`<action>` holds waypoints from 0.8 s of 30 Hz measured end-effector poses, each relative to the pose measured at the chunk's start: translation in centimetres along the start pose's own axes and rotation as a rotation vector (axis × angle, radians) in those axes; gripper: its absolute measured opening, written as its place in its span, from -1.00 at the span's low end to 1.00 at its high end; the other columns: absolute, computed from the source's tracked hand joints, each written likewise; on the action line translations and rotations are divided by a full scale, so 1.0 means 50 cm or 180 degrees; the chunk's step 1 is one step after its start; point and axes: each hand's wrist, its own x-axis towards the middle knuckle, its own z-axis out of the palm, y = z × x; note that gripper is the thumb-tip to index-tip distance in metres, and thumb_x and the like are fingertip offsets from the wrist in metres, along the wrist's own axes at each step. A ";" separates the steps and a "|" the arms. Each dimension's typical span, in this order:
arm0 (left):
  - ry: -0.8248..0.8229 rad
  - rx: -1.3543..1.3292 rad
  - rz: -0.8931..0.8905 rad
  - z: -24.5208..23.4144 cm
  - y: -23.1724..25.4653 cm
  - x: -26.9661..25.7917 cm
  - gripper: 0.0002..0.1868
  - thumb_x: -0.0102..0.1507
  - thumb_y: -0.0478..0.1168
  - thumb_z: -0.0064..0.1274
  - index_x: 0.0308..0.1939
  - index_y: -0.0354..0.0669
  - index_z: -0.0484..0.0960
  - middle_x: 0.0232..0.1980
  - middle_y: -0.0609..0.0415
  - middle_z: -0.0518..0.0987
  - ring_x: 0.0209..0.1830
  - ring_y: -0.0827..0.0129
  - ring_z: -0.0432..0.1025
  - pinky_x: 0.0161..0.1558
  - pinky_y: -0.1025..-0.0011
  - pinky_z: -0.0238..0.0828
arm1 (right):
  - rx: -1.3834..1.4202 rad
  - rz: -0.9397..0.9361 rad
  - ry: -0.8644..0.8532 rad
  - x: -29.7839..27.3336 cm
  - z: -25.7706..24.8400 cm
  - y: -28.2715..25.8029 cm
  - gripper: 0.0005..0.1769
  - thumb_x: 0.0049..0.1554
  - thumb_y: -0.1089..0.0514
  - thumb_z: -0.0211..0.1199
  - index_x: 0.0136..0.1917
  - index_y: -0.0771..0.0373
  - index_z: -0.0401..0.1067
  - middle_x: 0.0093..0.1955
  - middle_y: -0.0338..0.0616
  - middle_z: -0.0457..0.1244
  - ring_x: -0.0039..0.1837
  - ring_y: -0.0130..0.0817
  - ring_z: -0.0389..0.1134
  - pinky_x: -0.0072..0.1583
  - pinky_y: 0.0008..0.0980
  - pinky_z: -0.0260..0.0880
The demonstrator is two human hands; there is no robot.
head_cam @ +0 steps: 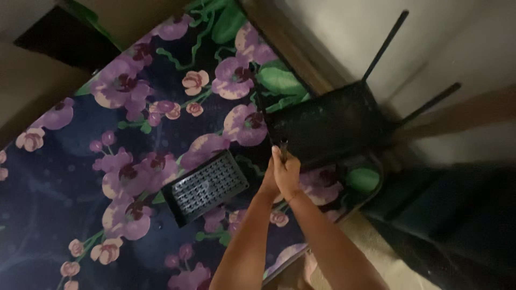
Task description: The person assembles black plastic crates by hand on a floral-patterned table. They pick up crate parts, align them, and snap them together, then stack the assembled crates.
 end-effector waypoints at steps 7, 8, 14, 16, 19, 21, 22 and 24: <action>0.0017 -0.1360 -0.0335 -0.069 0.105 -0.050 -0.23 0.25 -0.22 0.18 0.47 -0.06 0.14 0.40 -0.14 0.24 0.36 -0.04 0.24 0.28 0.17 0.31 | 0.0543 0.0147 -0.0278 0.039 -0.013 0.036 -0.25 0.31 -0.20 0.16 -0.55 0.23 0.03 -0.58 -0.27 -0.09 -0.46 -0.51 -0.13 -0.34 -0.28 -0.14; -0.0100 -0.0818 -0.0292 -0.074 0.111 -0.053 -0.20 0.25 -0.22 0.20 0.49 -0.02 0.10 0.42 -0.13 0.17 0.38 -0.03 0.19 0.29 0.17 0.29 | 0.0721 0.0180 -0.0439 0.044 -0.018 0.038 -0.26 0.31 -0.18 0.16 -0.54 0.22 0.02 -0.57 -0.29 -0.09 -0.46 -0.51 -0.13 -0.33 -0.29 -0.12; 0.0618 -0.0587 0.0641 -0.053 0.091 -0.038 -0.38 0.43 -0.31 -0.08 0.58 -0.07 0.16 0.56 -0.30 0.12 0.53 -0.30 -0.07 0.42 -0.01 0.02 | 0.1792 0.0478 -0.1247 0.096 -0.045 0.022 -0.31 0.36 -0.07 0.15 -0.52 0.18 0.02 -0.54 -0.34 -0.10 -0.43 -0.52 -0.20 -0.30 -0.32 -0.13; 0.0456 -0.0862 0.0222 -0.043 0.076 -0.030 -0.37 0.43 -0.28 -0.11 0.59 -0.03 0.14 0.60 -0.26 0.04 0.58 -0.23 -0.14 0.44 0.02 -0.03 | 0.1918 0.0678 -0.1408 0.096 -0.053 0.005 -0.33 0.37 -0.05 0.15 -0.49 0.17 0.01 -0.51 -0.35 -0.10 -0.41 -0.52 -0.19 -0.29 -0.34 -0.15; 0.0198 -0.0875 -0.0179 -0.046 0.066 -0.004 -0.37 0.36 -0.21 -0.07 0.53 -0.01 0.19 0.56 -0.20 0.15 0.53 -0.12 0.07 0.43 0.10 0.13 | 0.1517 0.0341 -0.1241 0.073 -0.056 -0.026 -0.41 0.33 -0.02 0.21 -0.43 0.19 0.07 -0.46 -0.36 -0.06 -0.37 -0.55 -0.10 -0.26 -0.33 -0.04; 0.0093 -0.0559 -0.0113 -0.048 0.069 0.004 -0.35 0.31 -0.16 0.02 0.49 -0.02 0.24 0.52 -0.18 0.21 0.49 -0.09 0.17 0.43 0.13 0.20 | 0.0793 -0.0225 -0.0516 0.047 -0.048 -0.040 -0.52 0.30 -0.03 0.23 -0.36 0.20 0.23 -0.41 -0.37 0.06 -0.32 -0.60 0.02 -0.24 -0.37 0.10; 0.0076 -0.0303 0.0054 -0.049 0.074 0.005 -0.33 0.29 -0.14 0.08 0.47 -0.04 0.24 0.52 -0.19 0.20 0.49 -0.11 0.14 0.44 0.12 0.17 | 0.0432 -0.0517 -0.0151 0.036 -0.043 -0.042 -0.57 0.29 -0.04 0.24 -0.32 0.22 0.32 -0.38 -0.38 0.12 -0.30 -0.62 0.09 -0.23 -0.39 0.17; 0.0042 -0.0569 -0.0064 -0.058 0.084 -0.004 -0.24 0.25 -0.12 0.15 0.47 -0.04 0.14 0.53 -0.15 0.14 0.48 -0.09 0.12 0.42 0.11 0.15 | 0.0844 -0.0276 0.0056 0.029 -0.028 -0.043 -0.45 0.31 -0.06 0.25 -0.42 0.19 0.20 -0.44 -0.35 0.05 -0.34 -0.60 0.00 -0.26 -0.35 0.07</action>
